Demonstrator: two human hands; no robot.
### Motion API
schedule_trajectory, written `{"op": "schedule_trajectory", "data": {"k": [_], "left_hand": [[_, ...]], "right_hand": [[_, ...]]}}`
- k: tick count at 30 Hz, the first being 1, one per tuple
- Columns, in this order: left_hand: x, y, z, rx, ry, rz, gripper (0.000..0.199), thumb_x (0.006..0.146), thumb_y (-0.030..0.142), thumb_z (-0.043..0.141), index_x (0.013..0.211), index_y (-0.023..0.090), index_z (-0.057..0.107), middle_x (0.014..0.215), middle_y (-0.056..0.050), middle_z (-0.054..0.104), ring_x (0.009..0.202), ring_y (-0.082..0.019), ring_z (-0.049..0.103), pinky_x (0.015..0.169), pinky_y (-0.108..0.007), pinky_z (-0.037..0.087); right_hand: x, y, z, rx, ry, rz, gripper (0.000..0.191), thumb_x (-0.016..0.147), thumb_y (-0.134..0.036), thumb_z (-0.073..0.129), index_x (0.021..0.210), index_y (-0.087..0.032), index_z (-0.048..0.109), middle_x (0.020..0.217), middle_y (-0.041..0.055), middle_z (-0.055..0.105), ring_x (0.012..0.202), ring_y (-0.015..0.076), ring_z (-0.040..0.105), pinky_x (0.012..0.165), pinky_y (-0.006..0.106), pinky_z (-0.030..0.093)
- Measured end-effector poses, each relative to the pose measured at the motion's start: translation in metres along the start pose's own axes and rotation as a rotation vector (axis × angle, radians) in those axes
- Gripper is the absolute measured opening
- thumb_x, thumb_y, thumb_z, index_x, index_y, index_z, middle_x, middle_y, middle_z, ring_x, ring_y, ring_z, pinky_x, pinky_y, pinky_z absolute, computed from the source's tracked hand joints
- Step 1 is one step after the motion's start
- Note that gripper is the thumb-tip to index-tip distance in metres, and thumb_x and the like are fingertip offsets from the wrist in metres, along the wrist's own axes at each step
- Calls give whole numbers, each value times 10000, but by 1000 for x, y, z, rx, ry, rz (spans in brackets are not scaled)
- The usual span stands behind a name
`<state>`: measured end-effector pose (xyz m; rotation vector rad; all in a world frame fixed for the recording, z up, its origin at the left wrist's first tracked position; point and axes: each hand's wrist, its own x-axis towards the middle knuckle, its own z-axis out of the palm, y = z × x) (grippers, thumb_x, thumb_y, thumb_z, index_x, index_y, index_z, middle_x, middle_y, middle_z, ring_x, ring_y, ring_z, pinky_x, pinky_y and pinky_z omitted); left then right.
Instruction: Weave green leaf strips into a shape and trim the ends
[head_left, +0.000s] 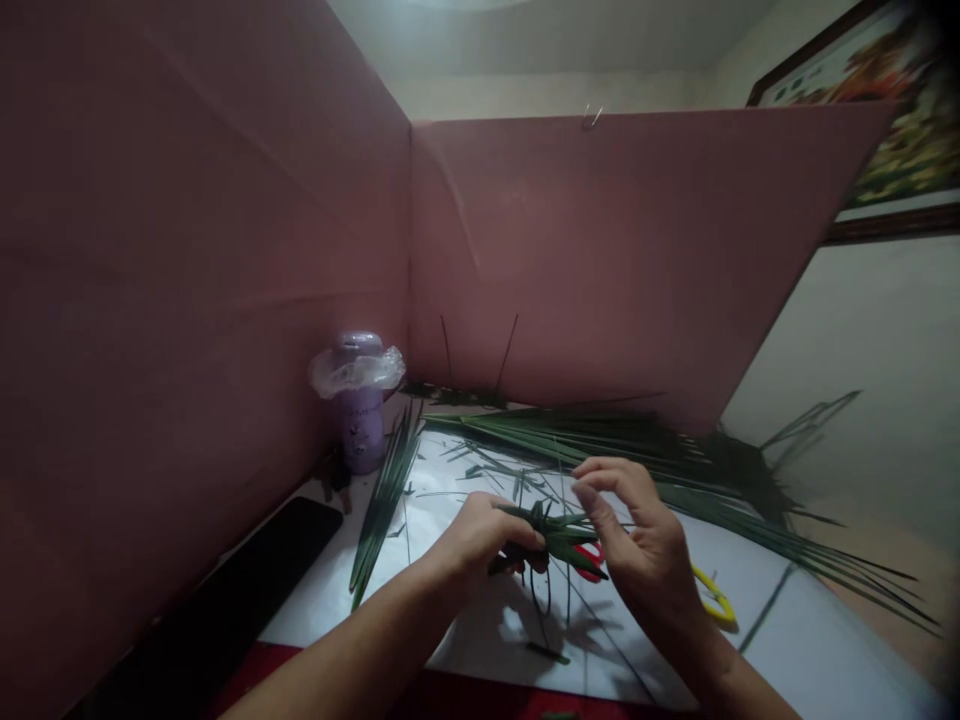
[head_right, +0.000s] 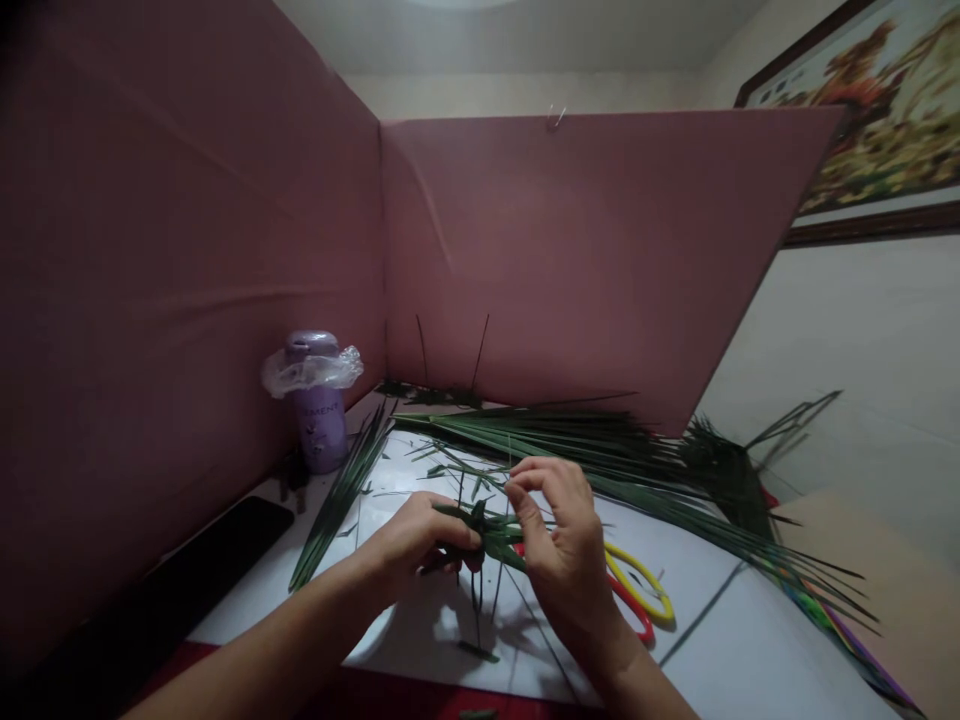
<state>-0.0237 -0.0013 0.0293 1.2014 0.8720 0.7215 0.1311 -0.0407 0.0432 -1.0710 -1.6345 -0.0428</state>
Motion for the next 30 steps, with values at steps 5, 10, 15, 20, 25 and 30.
{"op": "schedule_trajectory", "data": {"k": [5,10,15,20,25,30], "left_hand": [[-1,-1,-1,1,5,105,66,545,149,587,569,97,619,498,-28,593,453,-93,465,440,-210,273],[-2,-1,-1,8,-46,154,104,581,176,576,606,94,634,547,-34,606,476,-84,457,448,-206,271],[0,3,1,40,15,-7,126,550,160,520,589,97,621,460,-33,577,396,-92,448,412,-207,269],[0,4,5,68,75,-135,76,517,139,499,524,116,572,393,-29,542,358,-112,458,373,-209,276],[2,1,7,68,101,-193,43,516,118,497,506,136,535,390,-11,525,385,-129,496,383,-209,319],[4,-3,7,62,90,-244,52,530,114,497,498,124,537,402,-32,539,386,-136,503,376,-217,334]], "right_hand": [[-4,-1,6,-124,-213,-91,74,766,-170,614,783,-225,568,878,30,554,893,227,477,770,387,355],[-7,-1,11,-94,-204,-81,103,799,-150,559,721,-216,545,867,32,547,884,219,472,757,380,358],[-10,4,12,-61,-183,-49,140,775,-126,574,679,-228,566,905,26,530,908,222,459,766,375,356],[-9,6,13,19,-126,13,123,778,-181,587,667,-230,567,918,24,524,922,219,461,794,373,355],[3,14,3,99,17,126,119,784,-233,594,668,-222,571,890,15,540,880,197,494,802,346,354],[10,29,-9,166,196,296,103,811,-327,560,789,-227,576,863,17,563,838,194,529,751,329,387]]}}
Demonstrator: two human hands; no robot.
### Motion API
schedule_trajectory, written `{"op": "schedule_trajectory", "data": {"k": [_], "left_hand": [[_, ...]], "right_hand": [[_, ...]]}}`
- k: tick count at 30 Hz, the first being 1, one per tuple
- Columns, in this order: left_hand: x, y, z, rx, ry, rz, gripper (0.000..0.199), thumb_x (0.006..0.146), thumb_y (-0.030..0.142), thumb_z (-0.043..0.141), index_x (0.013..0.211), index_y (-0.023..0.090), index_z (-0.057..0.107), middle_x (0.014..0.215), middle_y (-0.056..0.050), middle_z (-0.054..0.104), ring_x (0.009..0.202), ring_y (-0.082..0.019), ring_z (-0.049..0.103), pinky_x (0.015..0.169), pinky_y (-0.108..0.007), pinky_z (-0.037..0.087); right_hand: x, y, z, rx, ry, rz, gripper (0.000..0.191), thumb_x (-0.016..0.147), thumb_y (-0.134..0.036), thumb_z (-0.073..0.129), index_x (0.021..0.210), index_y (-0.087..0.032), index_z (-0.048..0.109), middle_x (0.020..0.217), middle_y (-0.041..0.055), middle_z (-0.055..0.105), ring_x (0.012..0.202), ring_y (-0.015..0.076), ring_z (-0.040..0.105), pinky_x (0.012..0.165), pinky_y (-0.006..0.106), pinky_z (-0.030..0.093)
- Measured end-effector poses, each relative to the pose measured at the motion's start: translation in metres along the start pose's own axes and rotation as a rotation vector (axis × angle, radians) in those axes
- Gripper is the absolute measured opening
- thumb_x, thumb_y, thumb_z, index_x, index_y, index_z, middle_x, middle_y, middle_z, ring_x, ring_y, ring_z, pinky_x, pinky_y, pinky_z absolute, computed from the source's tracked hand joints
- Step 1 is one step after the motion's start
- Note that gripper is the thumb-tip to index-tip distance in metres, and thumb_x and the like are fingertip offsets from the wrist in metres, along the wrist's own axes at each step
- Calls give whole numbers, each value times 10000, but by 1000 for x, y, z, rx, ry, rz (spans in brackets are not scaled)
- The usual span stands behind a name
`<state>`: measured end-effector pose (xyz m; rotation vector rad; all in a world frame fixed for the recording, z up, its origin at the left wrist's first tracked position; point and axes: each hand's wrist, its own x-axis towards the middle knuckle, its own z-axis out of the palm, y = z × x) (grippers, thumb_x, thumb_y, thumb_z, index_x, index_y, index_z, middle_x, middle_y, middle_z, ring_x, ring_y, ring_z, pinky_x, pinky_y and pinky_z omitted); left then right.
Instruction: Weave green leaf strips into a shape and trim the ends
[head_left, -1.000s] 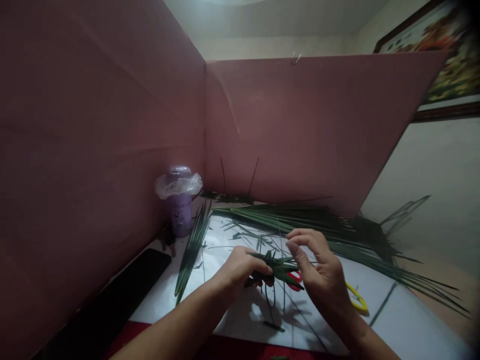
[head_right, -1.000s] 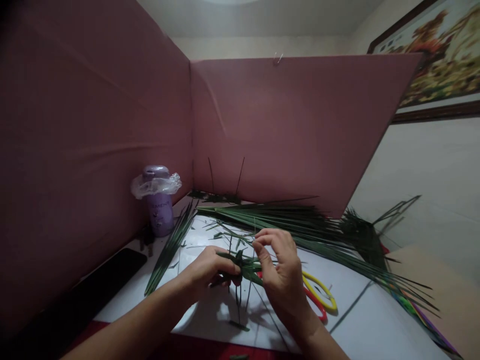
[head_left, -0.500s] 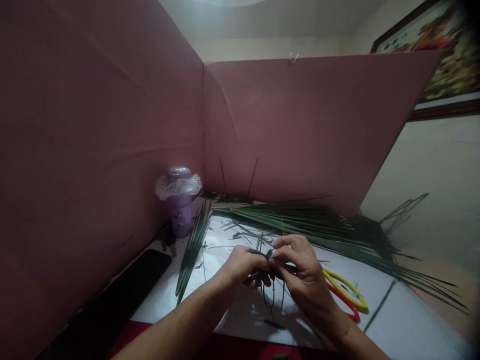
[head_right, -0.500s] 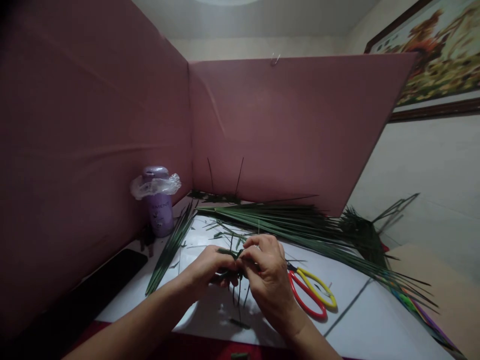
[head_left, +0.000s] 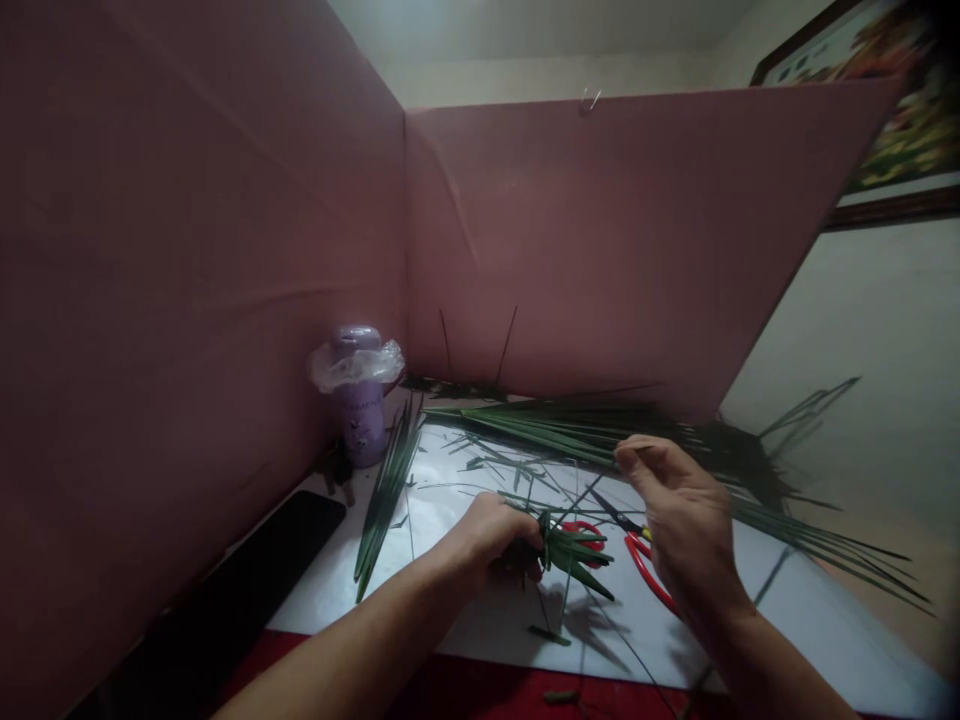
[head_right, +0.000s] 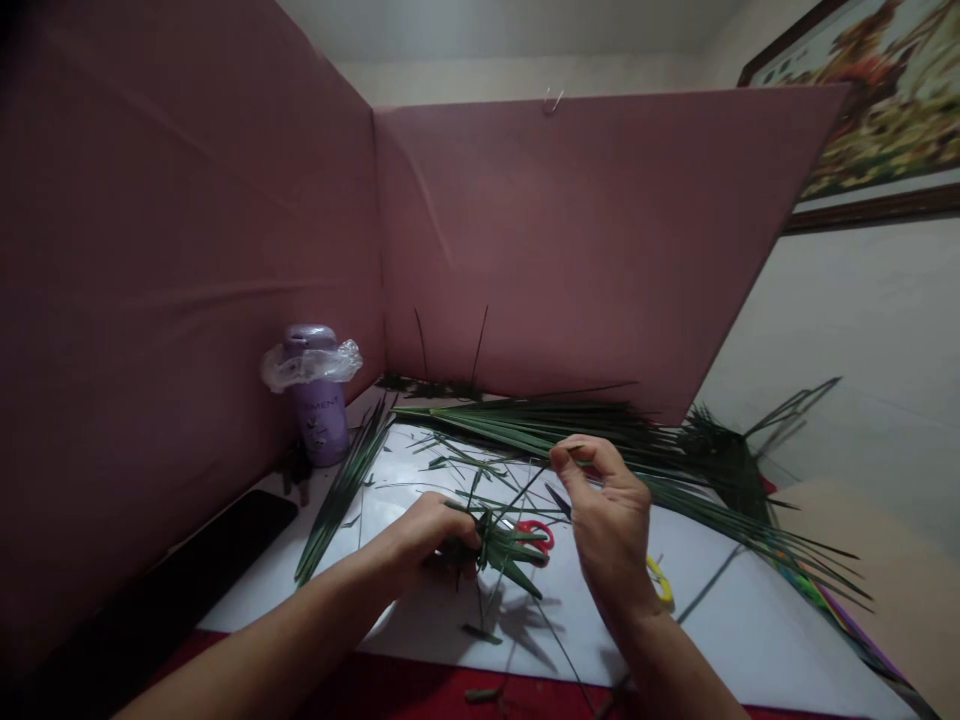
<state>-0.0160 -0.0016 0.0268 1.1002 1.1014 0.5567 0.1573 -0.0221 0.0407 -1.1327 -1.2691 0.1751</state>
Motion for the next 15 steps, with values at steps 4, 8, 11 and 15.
{"op": "schedule_trajectory", "data": {"k": [4,8,11,15], "left_hand": [[-2,1,-1,-25,-33,-2,73,544,132,478,507,120,540,418,-42,552,361,-119,475,350,-208,305],[-2,2,-3,-83,-63,67,85,535,149,479,562,125,557,415,-31,553,360,-116,472,346,-202,294],[-2,2,-4,-98,-67,91,114,523,154,489,590,118,573,414,-33,559,353,-119,471,345,-206,301],[-3,2,-3,-81,-60,102,114,514,139,492,579,106,581,418,-36,564,364,-119,484,349,-201,300]], "right_hand": [[-3,0,5,-57,-164,24,103,750,-330,625,749,-228,644,842,28,611,828,217,545,736,345,384],[-14,-8,15,-165,-390,-62,71,673,-259,686,622,-229,645,846,28,613,891,231,525,804,366,369],[-20,-13,17,-219,-459,-124,67,706,-224,648,643,-226,623,864,32,600,905,227,508,807,370,375],[-22,-16,17,-199,-531,-184,100,753,-187,591,662,-222,569,913,35,582,941,222,489,823,376,378]]}}
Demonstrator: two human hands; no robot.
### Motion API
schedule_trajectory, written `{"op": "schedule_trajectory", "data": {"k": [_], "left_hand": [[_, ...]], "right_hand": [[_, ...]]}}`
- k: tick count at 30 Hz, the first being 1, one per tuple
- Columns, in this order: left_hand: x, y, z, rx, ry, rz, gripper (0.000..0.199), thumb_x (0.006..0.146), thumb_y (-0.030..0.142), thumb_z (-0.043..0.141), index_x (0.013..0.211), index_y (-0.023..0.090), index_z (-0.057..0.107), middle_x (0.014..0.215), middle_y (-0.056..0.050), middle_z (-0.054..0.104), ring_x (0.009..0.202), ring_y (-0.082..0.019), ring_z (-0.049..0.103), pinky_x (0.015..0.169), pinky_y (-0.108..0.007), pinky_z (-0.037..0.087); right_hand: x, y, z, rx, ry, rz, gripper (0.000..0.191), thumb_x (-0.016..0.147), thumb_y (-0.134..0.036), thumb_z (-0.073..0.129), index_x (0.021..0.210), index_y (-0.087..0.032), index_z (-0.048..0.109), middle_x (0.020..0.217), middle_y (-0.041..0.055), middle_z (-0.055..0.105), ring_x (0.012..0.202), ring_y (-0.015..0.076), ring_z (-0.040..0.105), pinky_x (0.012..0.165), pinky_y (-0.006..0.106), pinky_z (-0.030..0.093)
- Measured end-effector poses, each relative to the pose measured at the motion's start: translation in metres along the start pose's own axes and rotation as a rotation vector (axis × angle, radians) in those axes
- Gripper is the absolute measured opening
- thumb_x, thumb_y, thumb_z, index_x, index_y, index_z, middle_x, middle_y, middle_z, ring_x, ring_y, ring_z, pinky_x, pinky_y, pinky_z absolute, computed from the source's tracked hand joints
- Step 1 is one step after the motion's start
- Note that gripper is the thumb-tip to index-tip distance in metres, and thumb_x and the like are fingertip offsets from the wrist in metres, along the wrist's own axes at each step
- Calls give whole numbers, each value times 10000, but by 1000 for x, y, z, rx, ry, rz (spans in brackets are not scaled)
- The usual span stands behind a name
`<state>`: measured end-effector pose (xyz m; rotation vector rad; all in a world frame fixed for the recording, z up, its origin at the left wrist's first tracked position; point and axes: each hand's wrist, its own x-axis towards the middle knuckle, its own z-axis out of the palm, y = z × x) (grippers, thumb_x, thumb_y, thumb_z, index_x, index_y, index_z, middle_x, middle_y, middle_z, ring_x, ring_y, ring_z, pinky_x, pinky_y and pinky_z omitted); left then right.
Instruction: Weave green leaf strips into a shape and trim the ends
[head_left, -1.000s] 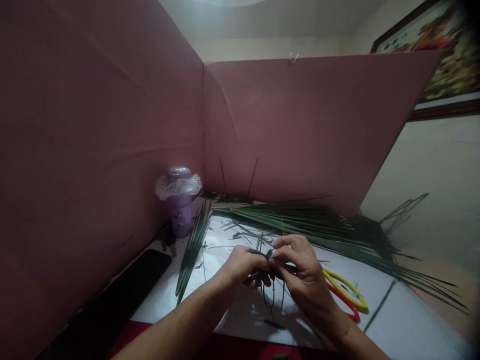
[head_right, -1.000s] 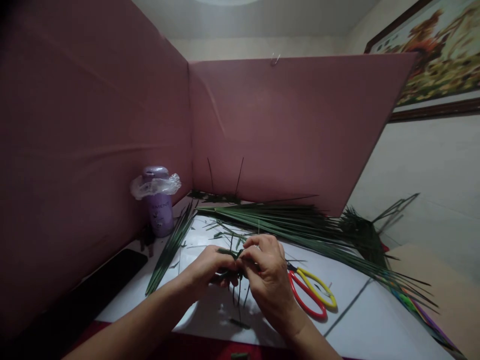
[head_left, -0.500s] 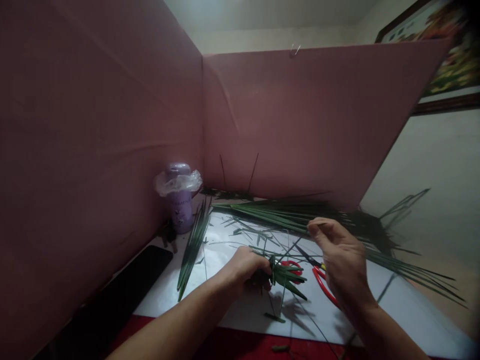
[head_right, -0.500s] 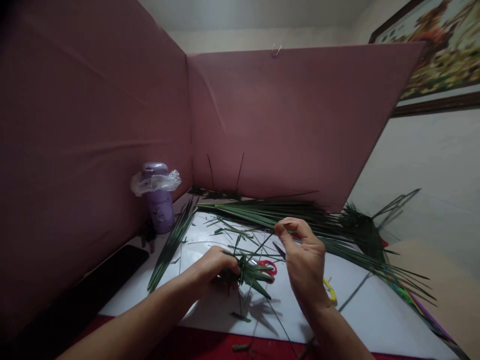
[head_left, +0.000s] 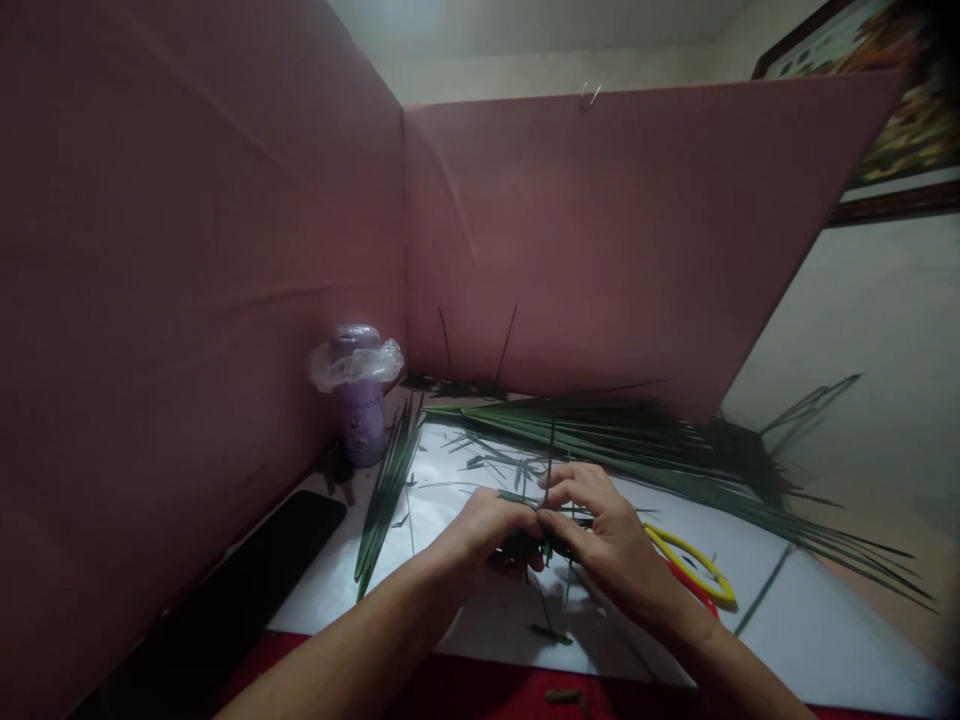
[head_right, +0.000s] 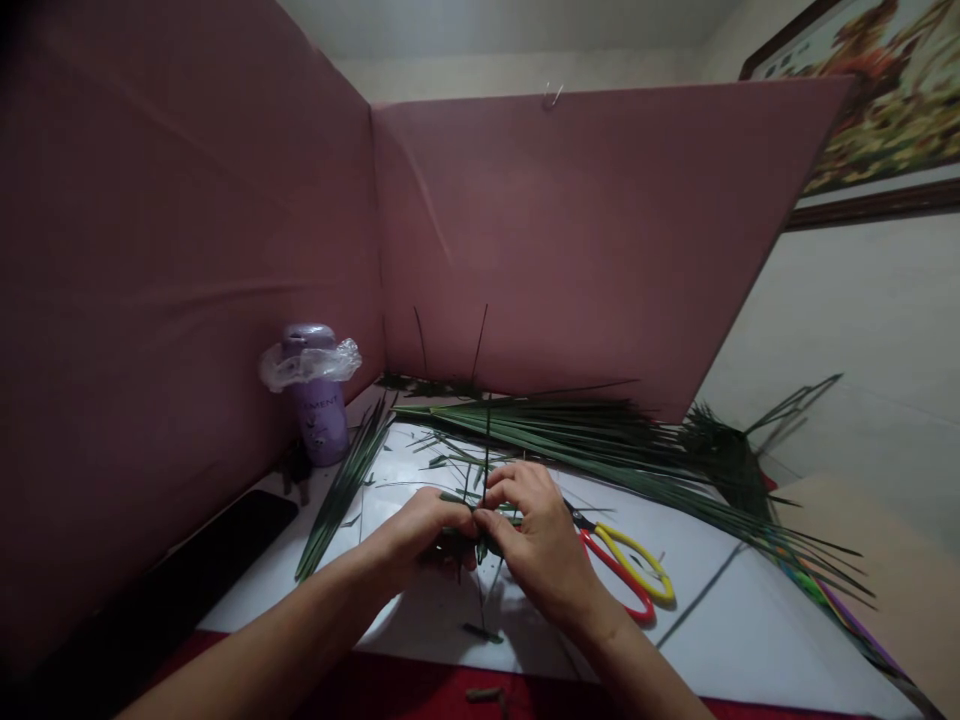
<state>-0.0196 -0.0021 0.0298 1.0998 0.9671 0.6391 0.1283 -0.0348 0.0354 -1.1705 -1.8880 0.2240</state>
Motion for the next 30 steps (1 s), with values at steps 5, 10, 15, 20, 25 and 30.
{"op": "schedule_trajectory", "data": {"k": [5,10,15,20,25,30], "left_hand": [[-1,2,2,35,35,-58,112,512,123,496,582,106,581,400,-36,560,354,-128,486,348,-206,305],[0,0,3,57,22,-72,81,519,118,499,555,113,571,377,-28,546,343,-131,485,344,-209,320],[2,-2,4,76,0,-99,68,534,118,501,479,114,542,378,-41,550,316,-120,466,331,-211,317],[3,-3,4,83,-28,-85,60,544,106,502,498,128,533,374,-32,541,316,-123,471,329,-210,319],[1,-7,2,76,-93,-11,46,551,131,512,538,129,557,415,-22,554,345,-117,478,362,-218,341],[-3,-8,1,63,-188,47,113,596,229,595,613,117,598,499,-15,581,377,-86,455,391,-211,322]], "right_hand": [[1,-1,1,-40,19,-1,160,768,-180,559,625,-220,499,895,38,589,934,232,485,810,397,370],[3,3,-1,-68,105,29,152,755,-205,562,614,-220,507,866,36,607,911,235,491,800,393,359],[3,9,-1,-68,177,39,142,745,-203,576,616,-221,520,822,32,610,882,231,500,784,378,361],[3,10,-2,-48,212,69,145,736,-204,579,600,-221,532,802,36,612,862,233,506,785,382,364],[4,13,-4,-21,212,97,145,744,-227,574,603,-222,538,783,36,616,847,232,520,777,378,385],[5,11,-7,10,212,93,140,750,-246,576,614,-224,545,774,40,619,835,230,532,786,382,397]]}}
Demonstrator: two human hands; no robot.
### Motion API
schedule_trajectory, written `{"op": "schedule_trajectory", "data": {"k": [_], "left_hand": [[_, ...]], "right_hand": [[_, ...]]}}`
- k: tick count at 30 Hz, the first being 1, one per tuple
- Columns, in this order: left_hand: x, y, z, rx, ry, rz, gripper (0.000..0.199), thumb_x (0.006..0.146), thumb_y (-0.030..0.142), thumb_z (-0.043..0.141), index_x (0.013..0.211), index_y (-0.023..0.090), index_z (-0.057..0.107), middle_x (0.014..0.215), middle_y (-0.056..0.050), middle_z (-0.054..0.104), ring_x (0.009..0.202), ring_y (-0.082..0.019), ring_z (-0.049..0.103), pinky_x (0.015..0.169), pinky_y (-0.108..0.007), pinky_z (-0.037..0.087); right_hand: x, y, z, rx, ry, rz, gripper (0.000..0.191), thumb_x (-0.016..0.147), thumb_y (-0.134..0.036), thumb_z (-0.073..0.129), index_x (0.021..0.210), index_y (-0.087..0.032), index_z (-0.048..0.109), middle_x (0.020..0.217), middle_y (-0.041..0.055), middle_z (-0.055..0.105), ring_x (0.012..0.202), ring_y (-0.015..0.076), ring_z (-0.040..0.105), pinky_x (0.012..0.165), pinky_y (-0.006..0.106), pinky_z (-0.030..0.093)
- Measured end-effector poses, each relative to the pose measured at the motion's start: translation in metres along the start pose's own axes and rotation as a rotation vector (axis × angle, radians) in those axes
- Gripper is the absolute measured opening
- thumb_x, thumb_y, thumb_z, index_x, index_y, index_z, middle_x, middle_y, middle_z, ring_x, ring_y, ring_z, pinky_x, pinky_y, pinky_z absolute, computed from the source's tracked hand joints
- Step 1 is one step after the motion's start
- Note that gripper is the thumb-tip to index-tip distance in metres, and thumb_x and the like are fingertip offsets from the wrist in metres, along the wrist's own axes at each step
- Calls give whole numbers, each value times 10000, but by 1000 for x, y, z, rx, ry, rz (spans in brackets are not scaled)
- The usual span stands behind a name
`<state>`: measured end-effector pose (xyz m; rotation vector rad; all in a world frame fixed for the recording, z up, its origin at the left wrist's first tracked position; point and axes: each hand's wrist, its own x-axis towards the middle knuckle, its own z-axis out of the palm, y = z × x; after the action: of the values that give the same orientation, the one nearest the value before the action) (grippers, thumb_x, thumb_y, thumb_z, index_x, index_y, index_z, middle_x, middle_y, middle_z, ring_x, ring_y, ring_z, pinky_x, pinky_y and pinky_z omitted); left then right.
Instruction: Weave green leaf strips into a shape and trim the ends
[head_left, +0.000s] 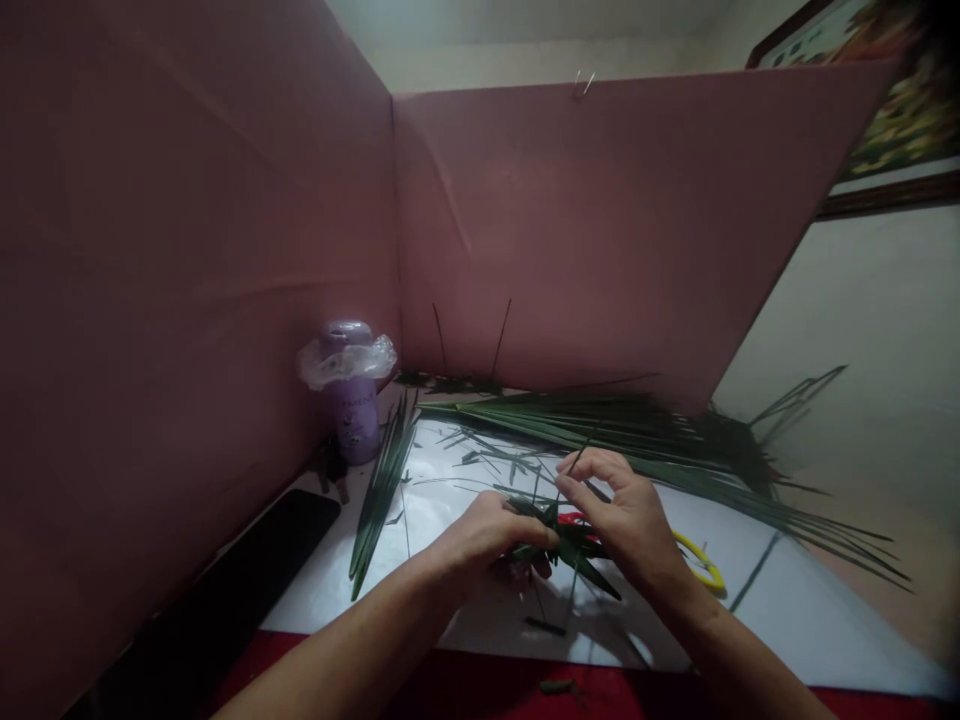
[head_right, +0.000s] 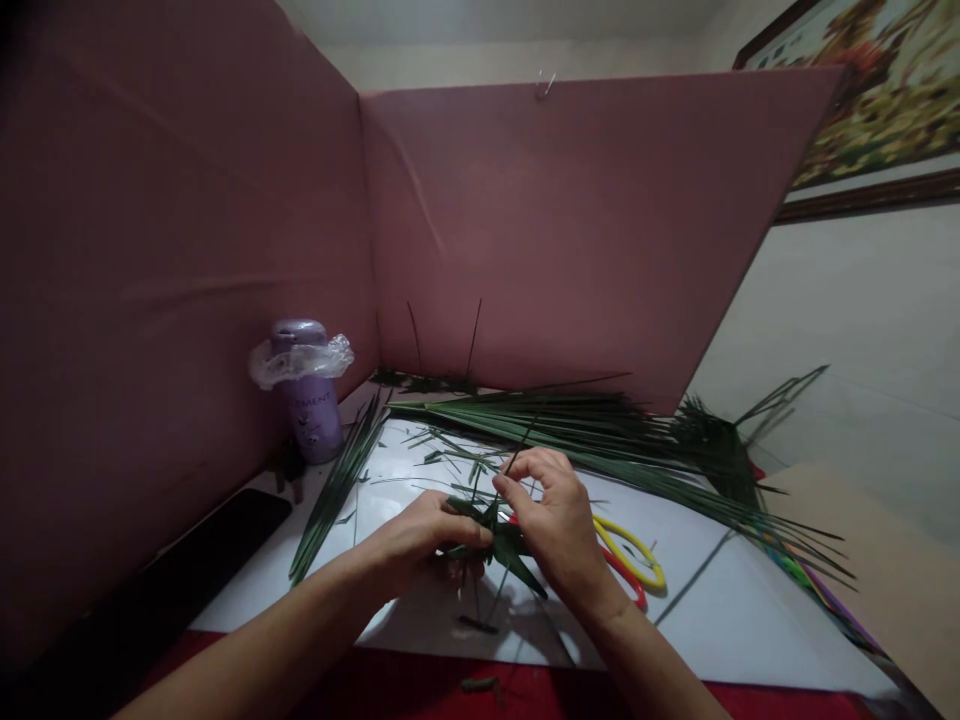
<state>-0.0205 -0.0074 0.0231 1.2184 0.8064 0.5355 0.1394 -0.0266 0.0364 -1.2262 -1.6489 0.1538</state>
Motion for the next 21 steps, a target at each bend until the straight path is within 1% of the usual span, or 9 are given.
{"op": "schedule_trajectory", "data": {"k": [4,8,12,15,18,21], "left_hand": [[0,-2,0,10,39,16,160,600,277,622,612,118,605,512,-7,576,396,-80,454,387,-198,310],[2,-4,0,30,68,28,149,606,266,604,604,117,608,520,-20,583,404,-94,473,386,-206,333],[1,-2,1,57,65,74,154,608,270,611,611,117,603,524,-16,573,428,-97,473,397,-205,333],[1,-2,3,71,65,105,216,599,323,649,619,113,601,511,10,533,422,-79,436,402,-202,315],[3,-4,4,48,122,128,262,560,349,697,626,116,599,473,45,474,412,-62,392,416,-202,292],[5,-5,5,39,170,130,258,537,331,716,578,116,580,430,60,434,404,-60,379,428,-209,283]], "right_hand": [[-1,-4,0,5,-40,4,148,748,-247,586,607,-223,547,786,32,617,843,227,531,785,372,394],[-1,-5,1,-23,-111,21,151,737,-265,593,599,-222,549,775,36,616,837,232,527,776,379,395],[-1,-6,1,-38,-140,13,164,732,-247,585,580,-222,531,777,38,615,844,229,523,780,382,397],[-2,-6,1,-41,-139,11,177,733,-249,583,569,-222,523,764,32,607,841,226,518,775,375,397],[-3,-6,1,-26,-147,25,182,732,-245,579,561,-223,523,746,27,602,850,226,515,780,371,393],[-4,-7,3,-15,-153,34,171,731,-241,579,570,-222,527,745,24,598,841,222,519,774,362,392]]}}
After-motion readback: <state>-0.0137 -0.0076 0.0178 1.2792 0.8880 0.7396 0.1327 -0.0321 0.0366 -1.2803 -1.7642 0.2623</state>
